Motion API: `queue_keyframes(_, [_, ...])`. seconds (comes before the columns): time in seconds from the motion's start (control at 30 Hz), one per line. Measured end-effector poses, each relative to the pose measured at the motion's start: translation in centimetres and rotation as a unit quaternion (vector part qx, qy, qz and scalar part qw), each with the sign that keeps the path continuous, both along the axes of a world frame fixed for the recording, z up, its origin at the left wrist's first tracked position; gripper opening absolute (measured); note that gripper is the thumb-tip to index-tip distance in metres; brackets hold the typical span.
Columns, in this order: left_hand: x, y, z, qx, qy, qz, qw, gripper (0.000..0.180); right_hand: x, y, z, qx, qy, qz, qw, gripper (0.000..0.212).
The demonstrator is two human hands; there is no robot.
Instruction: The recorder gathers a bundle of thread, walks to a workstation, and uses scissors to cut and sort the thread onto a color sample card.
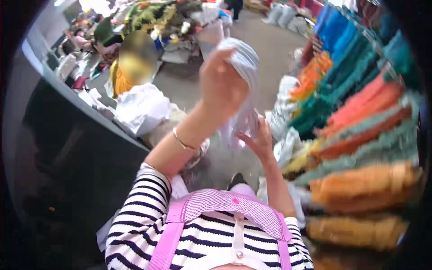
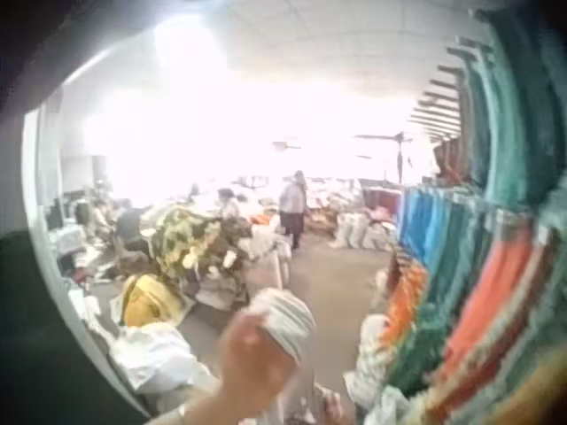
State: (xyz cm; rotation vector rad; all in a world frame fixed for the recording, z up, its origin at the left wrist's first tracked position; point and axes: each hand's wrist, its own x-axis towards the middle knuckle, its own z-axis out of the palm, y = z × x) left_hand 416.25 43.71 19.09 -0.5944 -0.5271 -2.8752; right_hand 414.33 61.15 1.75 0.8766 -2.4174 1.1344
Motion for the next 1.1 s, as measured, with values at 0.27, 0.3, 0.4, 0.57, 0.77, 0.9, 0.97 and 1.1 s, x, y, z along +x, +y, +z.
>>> queue_keyframes(0.27, [-16.0, -0.8, 2.8, 0.046, -0.111, 0.051, 0.992, 0.024, -19.7, -8.3, 2.9, -0.247, -0.215, 0.03, 0.944, 0.042])
queue_keyframes(0.3, [-18.2, -2.3, 3.4, 0.012, -0.096, 0.079, 0.992, 0.025, -22.7, -8.5, 2.7, -0.247, -0.214, 0.034, 0.945, 0.042])
queue_keyframes(0.4, [-25.7, -7.5, 2.5, -0.07, -0.086, 0.136, 0.985, 0.032, -31.5, -7.9, 2.2, -0.229, -0.175, 0.124, 0.95, 0.031])
queue_keyframes(0.57, [-40.9, -14.1, -1.6, -0.193, -0.174, 0.165, 0.951, 0.035, -44.6, -4.6, 2.9, -0.219, -0.422, 0.162, 0.865, 0.024])
queue_keyframes(0.77, [-60.8, -17.2, -11.2, -0.14, -0.29, -0.075, 0.944, 0.027, -54.8, -3.5, 6.7, -0.398, -0.681, 0.213, 0.576, 0.047])
queue_keyframes(0.9, [-70.2, -11.4, -15.1, -0.107, -0.31, -0.176, 0.928, 0.041, -63.9, -3.4, 8.2, -0.53, -0.674, 0.206, 0.472, 0.047])
queue_keyframes(0.97, [-74.5, -8.3, -17.2, -0.13, -0.31, -0.228, 0.914, 0.047, -69.0, -3.4, 8.8, -0.531, -0.65, 0.2, 0.505, 0.046])
queue_keyframes(1.1, [-82.3, -2.3, -19.1, -0.145, -0.276, -0.391, 0.866, 0.04, -80.6, -2.8, 7.3, -0.525, -0.591, 0.195, 0.58, 0.045])
